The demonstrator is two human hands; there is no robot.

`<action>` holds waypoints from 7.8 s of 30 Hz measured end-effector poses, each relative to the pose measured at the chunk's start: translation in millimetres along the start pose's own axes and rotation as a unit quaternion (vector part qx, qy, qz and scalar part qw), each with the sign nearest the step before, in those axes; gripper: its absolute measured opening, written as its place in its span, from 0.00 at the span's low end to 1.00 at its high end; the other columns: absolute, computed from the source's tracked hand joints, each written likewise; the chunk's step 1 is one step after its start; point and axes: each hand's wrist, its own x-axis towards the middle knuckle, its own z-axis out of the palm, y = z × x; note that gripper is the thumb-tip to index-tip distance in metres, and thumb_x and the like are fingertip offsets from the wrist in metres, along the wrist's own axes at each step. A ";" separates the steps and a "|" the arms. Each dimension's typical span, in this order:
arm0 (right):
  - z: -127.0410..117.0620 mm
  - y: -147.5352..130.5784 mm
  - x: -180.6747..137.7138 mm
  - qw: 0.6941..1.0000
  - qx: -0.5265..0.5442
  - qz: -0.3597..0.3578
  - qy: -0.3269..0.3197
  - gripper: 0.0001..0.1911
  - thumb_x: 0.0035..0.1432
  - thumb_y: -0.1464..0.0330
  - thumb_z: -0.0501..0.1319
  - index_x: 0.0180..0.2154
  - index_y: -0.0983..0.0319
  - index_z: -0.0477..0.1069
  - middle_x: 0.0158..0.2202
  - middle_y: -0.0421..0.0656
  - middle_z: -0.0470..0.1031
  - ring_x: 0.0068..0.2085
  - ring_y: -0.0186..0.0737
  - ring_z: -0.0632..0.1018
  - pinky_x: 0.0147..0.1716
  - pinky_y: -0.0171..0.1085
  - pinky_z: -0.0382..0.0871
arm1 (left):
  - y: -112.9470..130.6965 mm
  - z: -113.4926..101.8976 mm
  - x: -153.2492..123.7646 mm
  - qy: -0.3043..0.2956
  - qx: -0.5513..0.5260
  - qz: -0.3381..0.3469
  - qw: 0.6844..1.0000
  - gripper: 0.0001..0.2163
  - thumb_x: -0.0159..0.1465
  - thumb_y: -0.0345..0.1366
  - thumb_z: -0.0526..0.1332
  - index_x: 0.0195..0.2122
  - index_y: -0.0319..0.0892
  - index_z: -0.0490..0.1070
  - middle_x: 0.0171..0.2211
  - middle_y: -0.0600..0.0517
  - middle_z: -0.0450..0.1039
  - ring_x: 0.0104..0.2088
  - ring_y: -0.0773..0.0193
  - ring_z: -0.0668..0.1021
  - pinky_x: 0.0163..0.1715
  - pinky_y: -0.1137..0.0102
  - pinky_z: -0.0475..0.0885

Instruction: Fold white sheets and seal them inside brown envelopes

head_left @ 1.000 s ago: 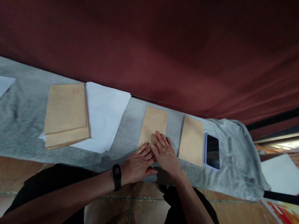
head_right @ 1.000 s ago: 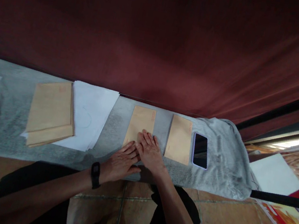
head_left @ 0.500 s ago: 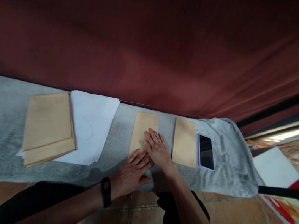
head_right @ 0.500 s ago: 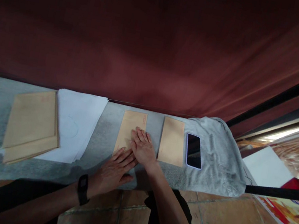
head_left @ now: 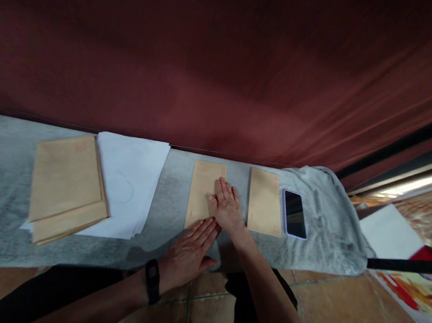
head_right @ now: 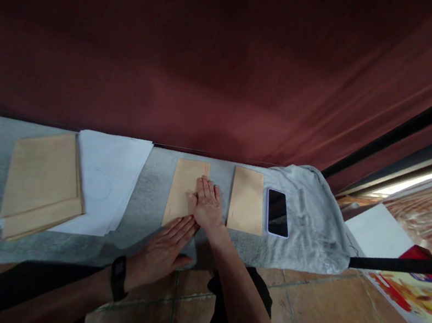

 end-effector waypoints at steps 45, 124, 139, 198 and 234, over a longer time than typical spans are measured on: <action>6.9 -21.8 -54.9 0.997 -0.039 0.052 0.052 0.33 0.74 0.57 0.46 0.71 0.71 0.53 0.71 0.56 0.56 0.71 0.53 0.60 0.68 0.52 0.52 | -24.2 15.4 4.5 0.086 0.027 -0.234 0.968 0.30 0.72 0.42 0.46 0.70 0.26 0.54 0.71 0.34 0.53 0.72 0.48 0.56 0.70 0.51 0.55; -2.3 -24.8 -74.2 0.991 0.001 0.118 0.064 0.28 0.74 0.66 0.43 0.70 0.68 0.56 0.70 0.53 0.60 0.69 0.52 0.63 0.68 0.56 0.51 | -19.6 5.1 7.8 0.017 0.035 -0.283 0.958 0.27 0.72 0.38 0.44 0.71 0.36 0.55 0.72 0.43 0.55 0.73 0.52 0.54 0.71 0.52 0.49; 3.6 -55.2 -111.9 0.998 0.037 0.004 0.048 0.26 0.70 0.62 0.55 0.65 0.63 0.65 0.66 0.51 0.68 0.68 0.51 0.66 0.70 0.51 0.50 | -22.8 23.5 109.6 -0.051 -0.044 -0.192 0.979 0.29 0.74 0.49 0.40 0.72 0.41 0.54 0.73 0.46 0.52 0.73 0.55 0.53 0.71 0.55 0.50; -3.0 -37.5 -47.4 0.999 0.017 0.009 -0.033 0.26 0.75 0.63 0.45 0.69 0.62 0.59 0.73 0.50 0.54 0.71 0.48 0.59 0.69 0.50 0.49 | -3.9 -9.0 -11.6 -0.003 0.019 -0.097 0.995 0.24 0.73 0.48 0.50 0.63 0.40 0.68 0.70 0.41 0.60 0.70 0.55 0.62 0.70 0.57 0.55; 3.1 -28.0 -61.0 0.998 -0.015 0.050 0.031 0.29 0.74 0.63 0.44 0.70 0.68 0.55 0.71 0.56 0.57 0.70 0.51 0.62 0.67 0.55 0.52 | -11.2 -3.8 -11.6 0.016 0.010 -0.094 0.995 0.25 0.74 0.46 0.49 0.68 0.42 0.63 0.70 0.46 0.59 0.70 0.57 0.61 0.70 0.58 0.57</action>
